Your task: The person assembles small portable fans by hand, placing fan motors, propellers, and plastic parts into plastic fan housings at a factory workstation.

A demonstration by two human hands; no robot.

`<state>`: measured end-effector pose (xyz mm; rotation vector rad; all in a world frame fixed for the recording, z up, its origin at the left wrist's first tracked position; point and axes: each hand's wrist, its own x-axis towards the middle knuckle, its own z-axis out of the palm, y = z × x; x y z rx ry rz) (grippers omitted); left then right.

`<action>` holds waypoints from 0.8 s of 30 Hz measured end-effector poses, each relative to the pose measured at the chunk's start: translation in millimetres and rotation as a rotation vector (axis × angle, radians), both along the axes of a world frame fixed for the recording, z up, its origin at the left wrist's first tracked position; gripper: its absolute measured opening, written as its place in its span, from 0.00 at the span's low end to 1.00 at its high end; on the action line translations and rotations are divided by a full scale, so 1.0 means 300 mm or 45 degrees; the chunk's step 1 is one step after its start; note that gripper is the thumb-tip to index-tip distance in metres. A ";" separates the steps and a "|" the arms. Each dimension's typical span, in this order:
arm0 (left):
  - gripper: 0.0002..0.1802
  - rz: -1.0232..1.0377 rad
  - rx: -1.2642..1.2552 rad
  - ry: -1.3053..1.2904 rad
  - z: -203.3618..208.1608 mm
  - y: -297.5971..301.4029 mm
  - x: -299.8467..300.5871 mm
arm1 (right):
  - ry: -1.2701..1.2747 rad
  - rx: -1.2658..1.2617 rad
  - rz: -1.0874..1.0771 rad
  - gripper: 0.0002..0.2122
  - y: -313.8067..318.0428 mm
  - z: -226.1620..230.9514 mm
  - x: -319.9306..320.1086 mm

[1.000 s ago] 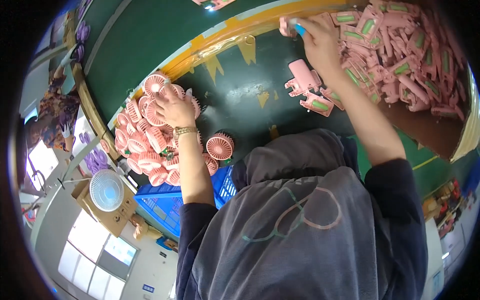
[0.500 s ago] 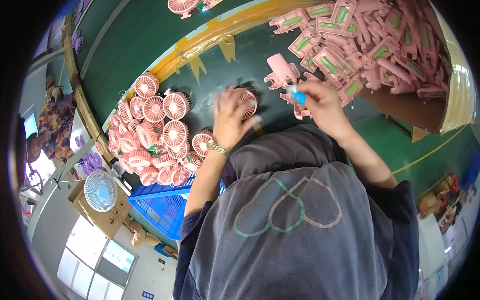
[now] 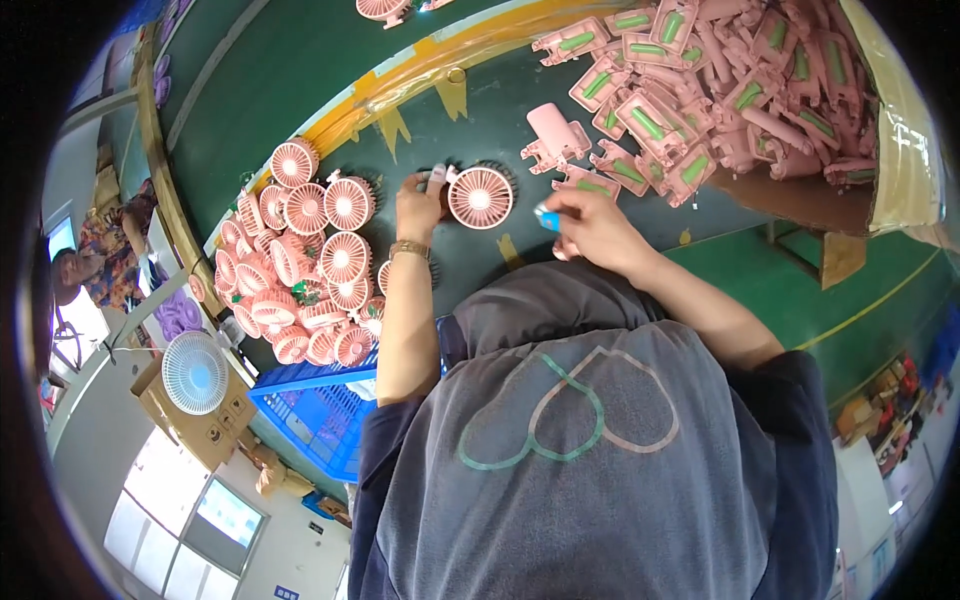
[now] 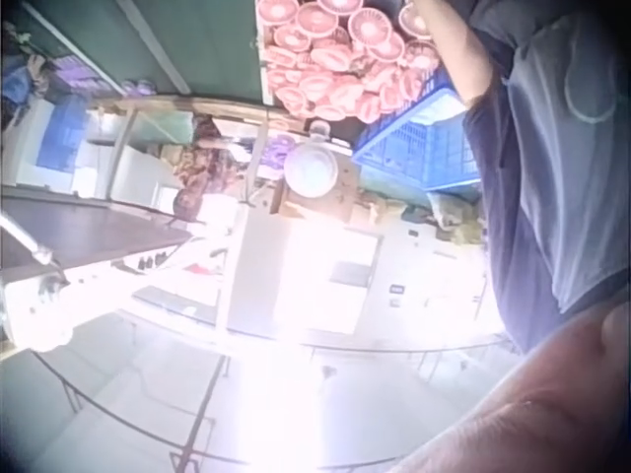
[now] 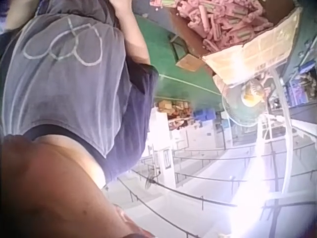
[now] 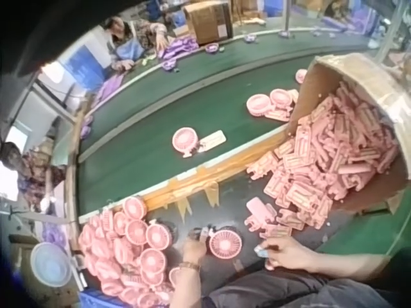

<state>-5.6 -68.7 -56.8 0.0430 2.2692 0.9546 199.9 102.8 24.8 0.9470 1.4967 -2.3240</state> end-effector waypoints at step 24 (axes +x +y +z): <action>0.21 -0.251 1.243 -0.182 0.751 0.011 0.246 | 0.450 -0.114 0.074 0.04 0.028 0.560 -0.117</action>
